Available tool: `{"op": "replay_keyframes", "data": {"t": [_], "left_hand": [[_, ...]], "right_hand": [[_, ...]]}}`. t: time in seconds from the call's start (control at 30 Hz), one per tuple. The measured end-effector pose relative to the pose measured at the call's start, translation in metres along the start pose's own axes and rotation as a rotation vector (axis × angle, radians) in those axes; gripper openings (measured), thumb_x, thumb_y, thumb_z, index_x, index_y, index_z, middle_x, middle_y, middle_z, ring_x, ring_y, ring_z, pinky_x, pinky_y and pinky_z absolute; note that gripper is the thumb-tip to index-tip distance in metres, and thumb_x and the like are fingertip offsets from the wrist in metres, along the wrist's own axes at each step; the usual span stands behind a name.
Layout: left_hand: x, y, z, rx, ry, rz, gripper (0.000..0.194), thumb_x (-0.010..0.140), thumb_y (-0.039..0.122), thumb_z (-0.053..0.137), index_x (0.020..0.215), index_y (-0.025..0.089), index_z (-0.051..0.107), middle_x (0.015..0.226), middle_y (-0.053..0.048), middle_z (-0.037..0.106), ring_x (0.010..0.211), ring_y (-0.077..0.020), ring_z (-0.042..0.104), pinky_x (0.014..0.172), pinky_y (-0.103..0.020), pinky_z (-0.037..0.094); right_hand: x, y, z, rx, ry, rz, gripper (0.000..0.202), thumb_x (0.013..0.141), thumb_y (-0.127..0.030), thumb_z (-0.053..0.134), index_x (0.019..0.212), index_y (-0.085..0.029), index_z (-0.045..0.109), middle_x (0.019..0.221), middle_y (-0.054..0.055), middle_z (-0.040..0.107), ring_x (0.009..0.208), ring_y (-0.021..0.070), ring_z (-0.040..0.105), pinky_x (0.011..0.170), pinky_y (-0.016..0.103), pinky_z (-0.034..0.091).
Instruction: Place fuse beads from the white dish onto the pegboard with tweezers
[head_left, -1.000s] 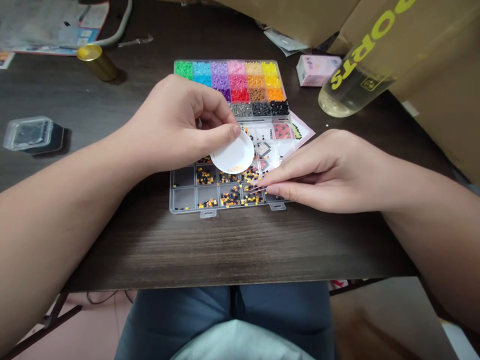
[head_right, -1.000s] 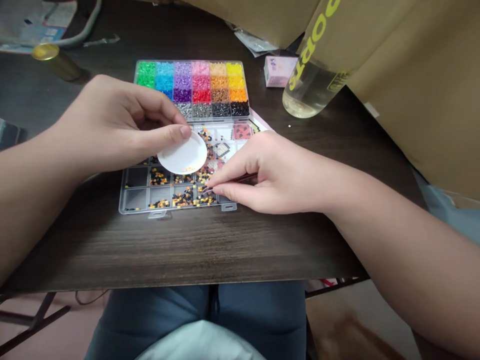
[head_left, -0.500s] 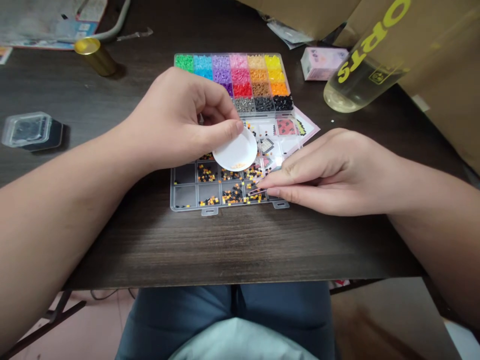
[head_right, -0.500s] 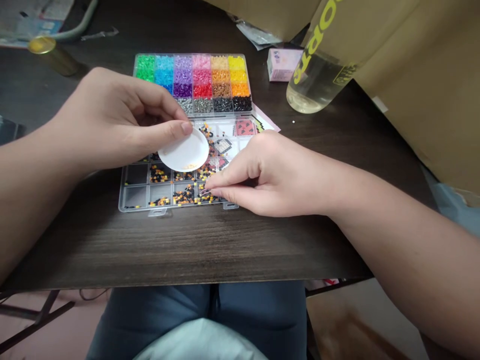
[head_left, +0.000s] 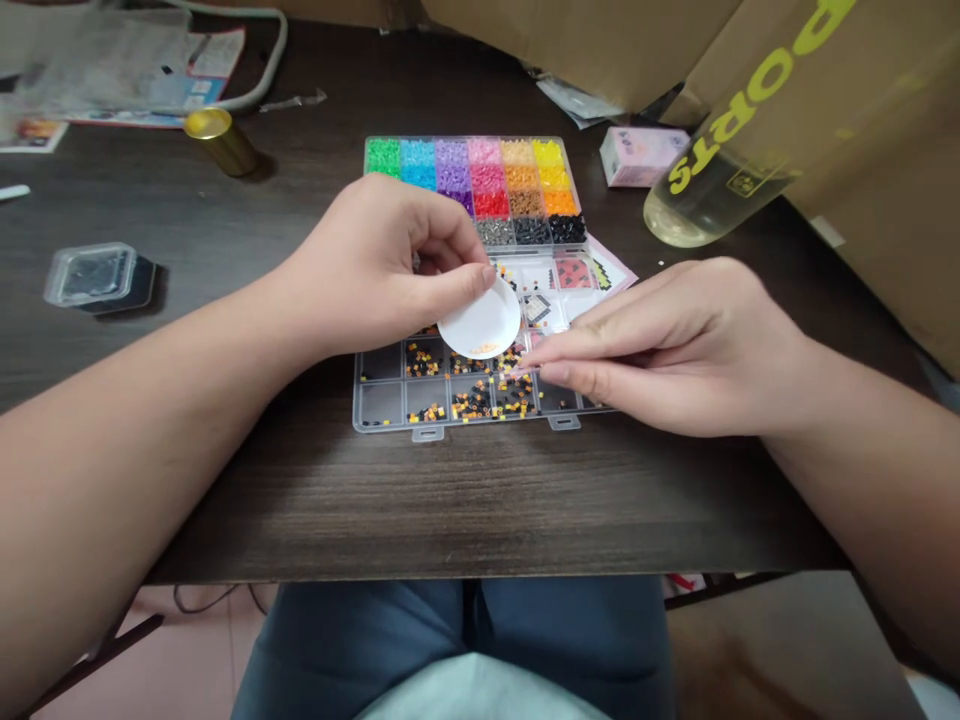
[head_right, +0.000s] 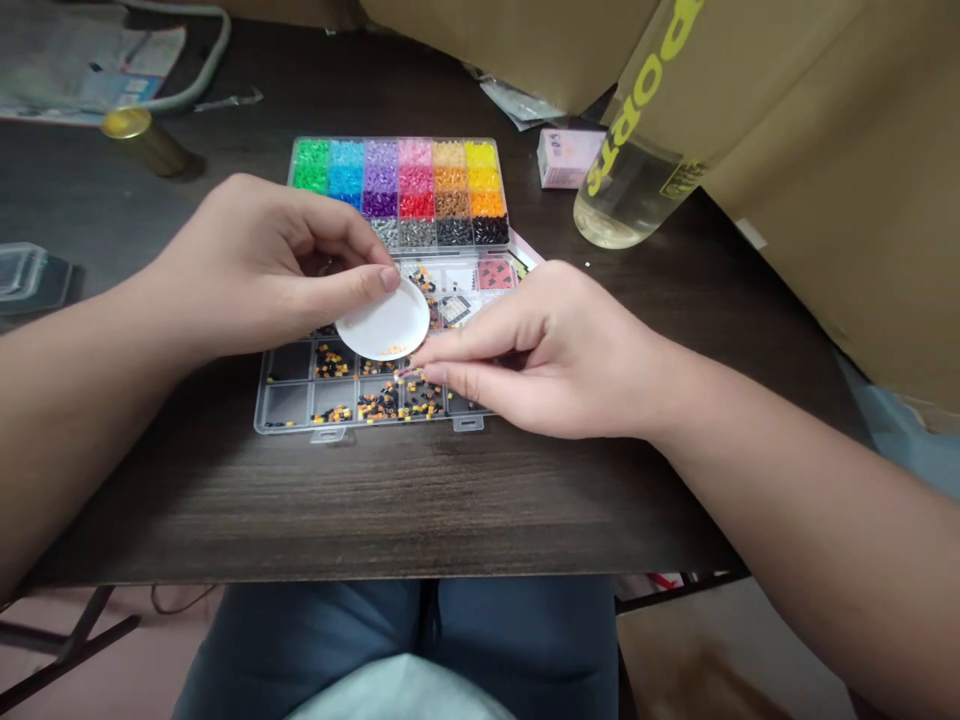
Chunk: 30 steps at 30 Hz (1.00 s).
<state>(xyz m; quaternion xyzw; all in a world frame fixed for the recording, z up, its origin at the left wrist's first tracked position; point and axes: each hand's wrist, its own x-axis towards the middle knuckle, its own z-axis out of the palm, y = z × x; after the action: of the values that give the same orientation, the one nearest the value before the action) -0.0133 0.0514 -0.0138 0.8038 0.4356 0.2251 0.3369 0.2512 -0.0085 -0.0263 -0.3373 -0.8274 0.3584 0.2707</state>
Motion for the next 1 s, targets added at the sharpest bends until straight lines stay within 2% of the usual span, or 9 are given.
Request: {"op": "replay_keyframes", "data": {"t": [0.13,0.23,0.3,0.43,0.53,0.73,0.9,1.0], "left_hand": [[0.0000,0.0008,-0.0011,-0.010,-0.028,-0.003,0.013,0.088,0.034,0.078,0.088,0.022,0.082,0.079,-0.004,0.080,0.072,-0.0201,0.067,0.077,-0.038,0.056],[0.0002,-0.0001,-0.0015,-0.024,-0.029,-0.001,0.012,0.087,0.035,0.079,0.087,0.023,0.081,0.078,-0.003,0.079,0.072,-0.0204,0.068,0.077,-0.037,0.057],[0.0008,-0.0021,-0.0013,-0.035,-0.016,0.003,0.015,0.086,0.039,0.080,0.087,0.024,0.082,0.079,-0.003,0.080,0.071,-0.0206,0.069,0.076,-0.037,0.057],[0.0018,-0.0053,-0.0003,-0.014,-0.010,-0.006,0.020,0.086,0.044,0.079,0.088,0.024,0.084,0.083,-0.003,0.084,0.070,-0.0191,0.070,0.071,-0.035,0.055],[0.0017,-0.0049,-0.0003,0.007,0.000,0.012,0.021,0.088,0.043,0.078,0.091,0.023,0.085,0.082,-0.002,0.083,0.070,-0.0175,0.070,0.072,-0.032,0.053],[0.0022,-0.0058,-0.0004,0.010,0.001,0.044,0.022,0.091,0.042,0.078,0.093,0.022,0.086,0.081,-0.002,0.082,0.071,-0.0174,0.067,0.081,-0.034,0.056],[0.0021,-0.0031,-0.0003,0.024,-0.009,0.026,0.021,0.092,0.042,0.077,0.092,0.023,0.084,0.080,-0.001,0.081,0.071,-0.0177,0.066,0.079,-0.035,0.054],[0.0007,0.0014,-0.0014,0.025,-0.017,0.014,0.017,0.092,0.036,0.078,0.094,0.020,0.084,0.080,-0.001,0.080,0.071,-0.0155,0.064,0.078,-0.033,0.052]], "right_hand": [[0.0025,-0.0032,0.0077,-0.030,0.247,0.060,0.016,0.104,-0.028,0.085,0.112,-0.025,0.098,0.094,0.003,0.093,0.071,0.0184,0.082,0.063,0.029,0.067],[0.0025,-0.0035,0.0100,-0.083,0.291,0.087,0.016,0.102,-0.026,0.086,0.114,-0.026,0.098,0.088,0.002,0.092,0.067,0.0168,0.078,0.058,0.027,0.063],[0.0014,-0.0026,0.0098,-0.069,0.257,0.046,0.016,0.103,-0.024,0.085,0.114,-0.025,0.097,0.091,0.002,0.092,0.069,0.0165,0.080,0.060,0.026,0.064],[0.0004,0.0005,0.0090,0.050,-0.015,-0.127,0.015,0.106,-0.019,0.080,0.102,-0.020,0.094,0.083,0.002,0.090,0.064,0.0120,0.079,0.060,0.023,0.061],[0.0013,0.0014,0.0083,0.080,-0.130,-0.133,0.018,0.108,-0.016,0.075,0.102,-0.018,0.093,0.083,0.003,0.089,0.063,0.0120,0.079,0.056,0.023,0.057],[0.0008,0.0027,0.0053,0.059,-0.201,-0.096,0.029,0.110,-0.018,0.070,0.088,-0.022,0.089,0.078,0.001,0.085,0.061,0.0124,0.073,0.055,0.025,0.054],[0.0006,0.0031,0.0044,0.056,-0.218,-0.079,0.029,0.111,-0.020,0.072,0.087,-0.023,0.088,0.078,0.001,0.082,0.062,0.0126,0.070,0.057,0.025,0.054],[0.0007,0.0019,0.0045,0.038,-0.222,-0.062,0.030,0.111,-0.022,0.076,0.084,-0.022,0.087,0.080,0.002,0.083,0.065,0.0132,0.072,0.062,0.025,0.057]]}}
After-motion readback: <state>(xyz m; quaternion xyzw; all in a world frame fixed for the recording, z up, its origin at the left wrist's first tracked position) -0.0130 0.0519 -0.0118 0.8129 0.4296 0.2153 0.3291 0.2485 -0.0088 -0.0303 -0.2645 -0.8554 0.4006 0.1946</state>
